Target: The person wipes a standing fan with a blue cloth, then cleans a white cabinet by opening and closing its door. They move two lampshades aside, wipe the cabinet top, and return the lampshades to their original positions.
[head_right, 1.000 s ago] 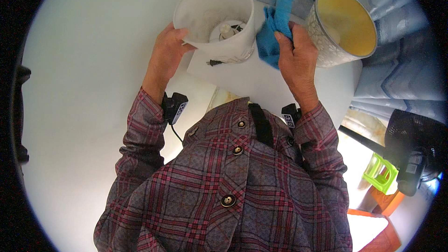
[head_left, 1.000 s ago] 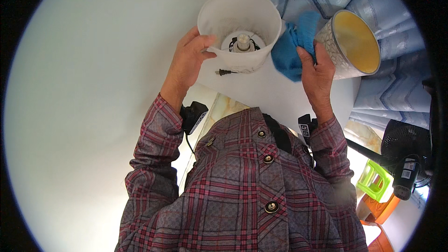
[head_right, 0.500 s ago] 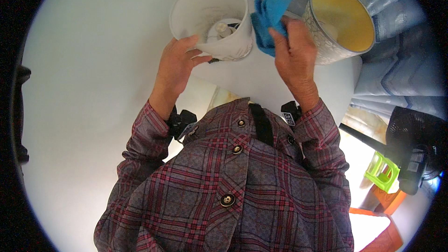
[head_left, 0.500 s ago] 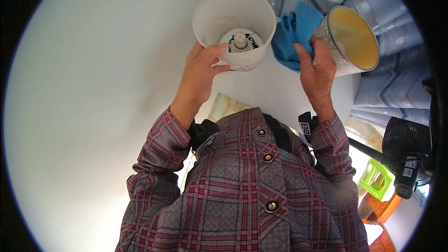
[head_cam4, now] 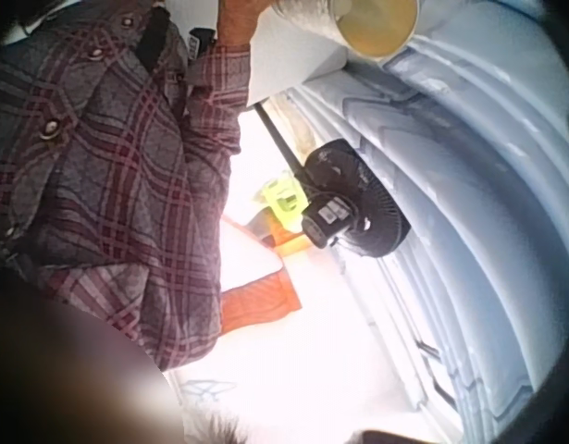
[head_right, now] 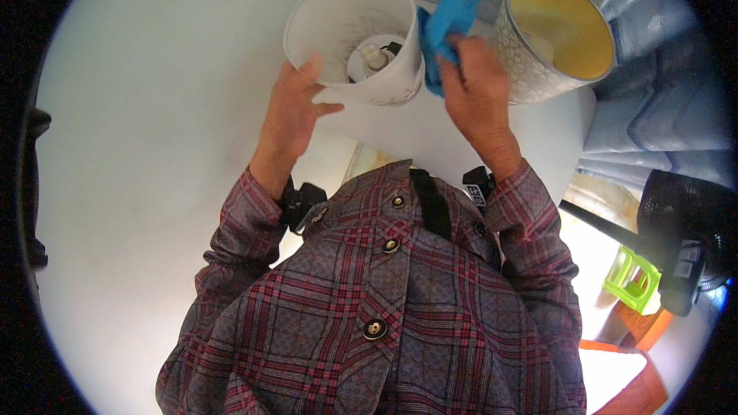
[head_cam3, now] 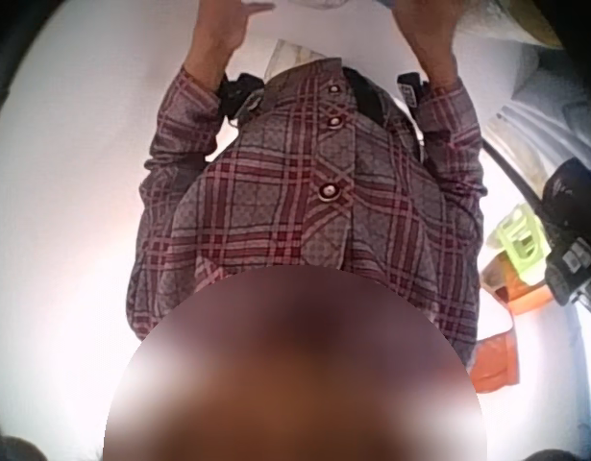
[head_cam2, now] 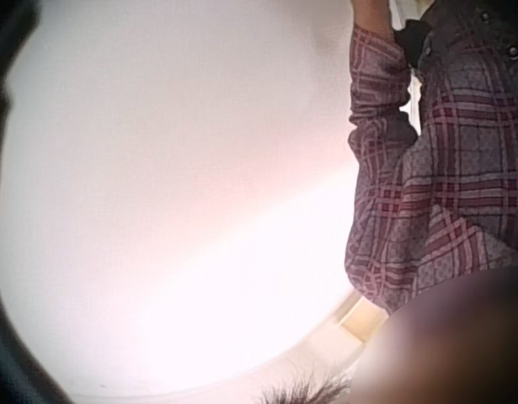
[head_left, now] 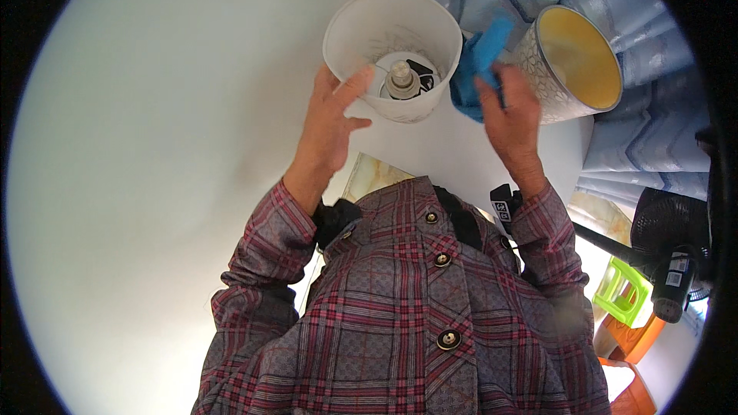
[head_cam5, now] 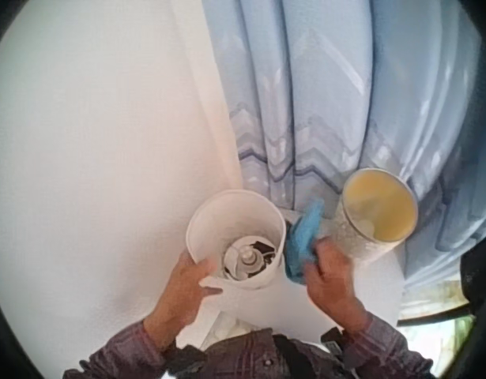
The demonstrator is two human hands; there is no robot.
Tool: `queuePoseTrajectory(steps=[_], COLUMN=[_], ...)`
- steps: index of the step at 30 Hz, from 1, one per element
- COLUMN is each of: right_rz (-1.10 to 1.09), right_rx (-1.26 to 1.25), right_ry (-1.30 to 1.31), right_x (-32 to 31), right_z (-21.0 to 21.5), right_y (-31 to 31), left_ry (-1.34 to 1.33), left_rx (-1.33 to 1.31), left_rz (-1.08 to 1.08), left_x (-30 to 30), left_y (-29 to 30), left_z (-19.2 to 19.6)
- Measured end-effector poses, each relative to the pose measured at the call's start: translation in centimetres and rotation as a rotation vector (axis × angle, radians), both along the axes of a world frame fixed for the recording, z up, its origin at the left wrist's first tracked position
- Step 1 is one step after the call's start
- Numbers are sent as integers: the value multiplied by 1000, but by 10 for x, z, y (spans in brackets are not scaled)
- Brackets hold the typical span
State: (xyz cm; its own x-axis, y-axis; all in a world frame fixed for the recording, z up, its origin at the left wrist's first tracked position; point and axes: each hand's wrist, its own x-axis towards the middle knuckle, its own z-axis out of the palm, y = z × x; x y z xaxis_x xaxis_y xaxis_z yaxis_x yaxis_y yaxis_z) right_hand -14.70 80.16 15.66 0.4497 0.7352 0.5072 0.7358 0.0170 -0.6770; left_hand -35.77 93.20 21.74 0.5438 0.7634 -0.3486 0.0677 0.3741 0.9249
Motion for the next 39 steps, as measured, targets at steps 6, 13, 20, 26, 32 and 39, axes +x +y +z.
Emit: queuePoseTrajectory(steps=[6, 13, 20, 26, 32, 39], right_rz=[315, -42, 277, -109, 346, -108], right_rx=[-682, 86, -434, 132, -558, 41], right_ry=[-203, 29, -206, 115, -293, 9], right_x=[-11, -2, -18, -1, -12, 3], right_z=[-22, 12, -2, 25, -5, 13], right_y=[-12, -5, -10, -6, -8, -6], left_ry=[-18, -102, 75, 0, -125, -75], left_rx=[88, 63, 140, 13, -3, -7], left_rz=[-68, 30, 162, 146, -17, 9], left_x=[-3, -10, -12, -10, -19, -10], left_y=[8, 44, 22, -13, 17, 24], left_z=[5, -4, 1, -3, 3, 7])
